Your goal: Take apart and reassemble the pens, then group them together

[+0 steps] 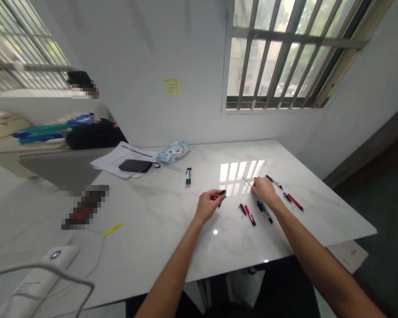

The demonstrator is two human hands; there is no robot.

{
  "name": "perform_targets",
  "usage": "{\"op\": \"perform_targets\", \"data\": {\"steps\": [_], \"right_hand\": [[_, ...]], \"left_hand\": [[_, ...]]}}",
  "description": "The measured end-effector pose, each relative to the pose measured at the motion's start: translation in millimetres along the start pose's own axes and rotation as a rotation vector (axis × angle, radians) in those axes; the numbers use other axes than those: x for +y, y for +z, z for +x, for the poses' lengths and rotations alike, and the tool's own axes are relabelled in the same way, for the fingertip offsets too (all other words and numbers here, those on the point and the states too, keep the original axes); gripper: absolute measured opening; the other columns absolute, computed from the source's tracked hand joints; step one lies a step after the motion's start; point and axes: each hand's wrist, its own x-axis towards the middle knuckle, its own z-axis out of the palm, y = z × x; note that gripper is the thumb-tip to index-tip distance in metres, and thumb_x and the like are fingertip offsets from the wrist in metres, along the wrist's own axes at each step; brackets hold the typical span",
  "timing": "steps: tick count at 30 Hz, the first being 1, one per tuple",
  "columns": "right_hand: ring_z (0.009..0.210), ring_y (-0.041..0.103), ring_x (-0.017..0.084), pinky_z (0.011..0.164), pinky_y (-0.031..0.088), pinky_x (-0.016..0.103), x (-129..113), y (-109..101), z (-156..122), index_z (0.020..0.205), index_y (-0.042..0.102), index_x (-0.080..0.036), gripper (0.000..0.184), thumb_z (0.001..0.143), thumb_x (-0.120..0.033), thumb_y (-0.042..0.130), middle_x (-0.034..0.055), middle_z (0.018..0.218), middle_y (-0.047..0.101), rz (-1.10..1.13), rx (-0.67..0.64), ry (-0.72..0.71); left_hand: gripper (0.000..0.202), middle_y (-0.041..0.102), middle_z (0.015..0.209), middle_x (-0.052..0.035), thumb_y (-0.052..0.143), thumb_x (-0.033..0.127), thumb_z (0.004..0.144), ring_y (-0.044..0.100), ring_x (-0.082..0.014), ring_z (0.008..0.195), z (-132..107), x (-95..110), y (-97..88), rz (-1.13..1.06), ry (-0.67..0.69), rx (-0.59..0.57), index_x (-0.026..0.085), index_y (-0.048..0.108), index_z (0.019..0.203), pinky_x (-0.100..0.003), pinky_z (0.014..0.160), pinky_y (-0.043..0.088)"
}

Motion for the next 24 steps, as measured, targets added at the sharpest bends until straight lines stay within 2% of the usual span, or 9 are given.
{"op": "perform_targets", "data": {"steps": [3, 7, 10, 12, 15, 18, 21, 22, 24], "right_hand": [[0.099, 0.073, 0.028, 0.081, 0.048, 0.028, -6.6, -1.5, 7.2, 0.097, 0.078, -0.007, 0.021, 0.086, -0.017, 0.065, 0.0237, 0.099, 0.076, 0.051, 0.008, -0.021], [0.090, 0.074, 0.022, 0.075, 0.049, 0.024, -9.5, -8.5, 11.9, 0.094, 0.079, -0.013, 0.016, 0.084, -0.019, 0.068, 0.0151, 0.093, 0.078, 0.190, 0.003, -0.102], [0.078, 0.071, 0.016, 0.069, 0.049, 0.022, -10.5, -13.2, 12.9, 0.109, 0.077, -0.018, 0.026, 0.086, -0.023, 0.067, 0.0073, 0.094, 0.079, 0.338, -0.005, -0.172], [0.072, 0.067, 0.014, 0.066, 0.048, 0.023, -13.7, -14.0, 10.9, 0.118, 0.074, -0.017, 0.034, 0.086, -0.025, 0.065, 0.0057, 0.089, 0.078, 0.561, -0.030, -0.209], [0.072, 0.062, 0.013, 0.066, 0.047, 0.024, -26.1, -12.7, 0.7, 0.119, 0.074, -0.014, 0.040, 0.083, -0.030, 0.068, 0.0055, 0.086, 0.075, 1.036, -0.173, -0.224], [0.073, 0.058, 0.012, 0.065, 0.046, 0.023, -45.8, -12.9, -17.2, 0.114, 0.076, -0.014, 0.043, 0.076, -0.033, 0.078, 0.0054, 0.086, 0.070, 1.376, -0.460, -0.198], [0.069, 0.054, 0.011, 0.061, 0.044, 0.023, -64.2, -16.8, -34.5, 0.108, 0.077, -0.013, 0.043, 0.072, -0.035, 0.084, 0.0049, 0.082, 0.066, 1.557, -0.712, -0.206], [0.068, 0.054, 0.011, 0.061, 0.044, 0.024, -68.7, -18.7, -38.7, 0.106, 0.077, -0.014, 0.041, 0.071, -0.035, 0.085, 0.0044, 0.081, 0.065, 1.589, -0.748, -0.210], [0.069, 0.054, 0.011, 0.064, 0.046, 0.025, -74.6, -22.4, -43.7, 0.099, 0.075, -0.015, 0.036, 0.071, -0.035, 0.085, 0.0032, 0.080, 0.064, 1.617, -0.741, -0.218]], "left_hand": [[0.035, 0.077, 0.083, -0.0083, 0.080, 0.042, 0.076, 0.064, -0.0152, 0.067, -0.3, -0.8, -0.5, 0.005, -0.002, 0.008, 0.013, 0.082, 0.095, -0.024, 0.062, 0.050], [0.036, 0.076, 0.082, -0.0084, 0.080, 0.044, 0.075, 0.064, -0.0155, 0.067, 0.0, -1.9, -1.2, 0.000, 0.004, 0.016, 0.013, 0.082, 0.094, -0.024, 0.062, 0.049], [0.036, 0.076, 0.081, -0.0080, 0.080, 0.044, 0.075, 0.064, -0.0152, 0.066, 0.1, -2.2, -1.3, 0.000, 0.006, 0.016, 0.014, 0.082, 0.094, -0.024, 0.060, 0.048], [0.036, 0.076, 0.080, -0.0079, 0.080, 0.044, 0.075, 0.063, -0.0148, 0.065, 0.0, -1.9, -1.2, 0.007, 0.002, 0.018, 0.013, 0.082, 0.094, -0.024, 0.059, 0.048], [0.035, 0.076, 0.080, -0.0076, 0.079, 0.044, 0.076, 0.063, -0.0145, 0.064, -0.2, -1.0, -0.7, 0.027, 0.001, 0.017, 0.013, 0.082, 0.093, -0.023, 0.059, 0.048], [0.035, 0.076, 0.080, -0.0072, 0.078, 0.044, 0.077, 0.063, -0.0146, 0.064, -0.6, 0.2, -0.5, 0.031, 0.005, 0.007, 0.014, 0.082, 0.094, -0.023, 0.059, 0.047], [0.035, 0.076, 0.080, -0.0070, 0.078, 0.044, 0.078, 0.062, -0.0141, 0.063, -1.2, 1.4, -1.4, 0.029, 0.012, -0.009, 0.013, 0.082, 0.094, -0.023, 0.058, 0.046], [0.035, 0.076, 0.079, -0.0069, 0.077, 0.044, 0.078, 0.062, -0.0139, 0.062, -1.3, 1.6, -1.8, 0.031, 0.014, -0.012, 0.013, 0.082, 0.094, -0.023, 0.058, 0.046], [0.035, 0.076, 0.080, -0.0071, 0.077, 0.044, 0.078, 0.062, -0.0141, 0.063, -1.2, 1.3, -2.6, 0.031, 0.015, -0.014, 0.013, 0.082, 0.094, -0.023, 0.058, 0.046]]}}
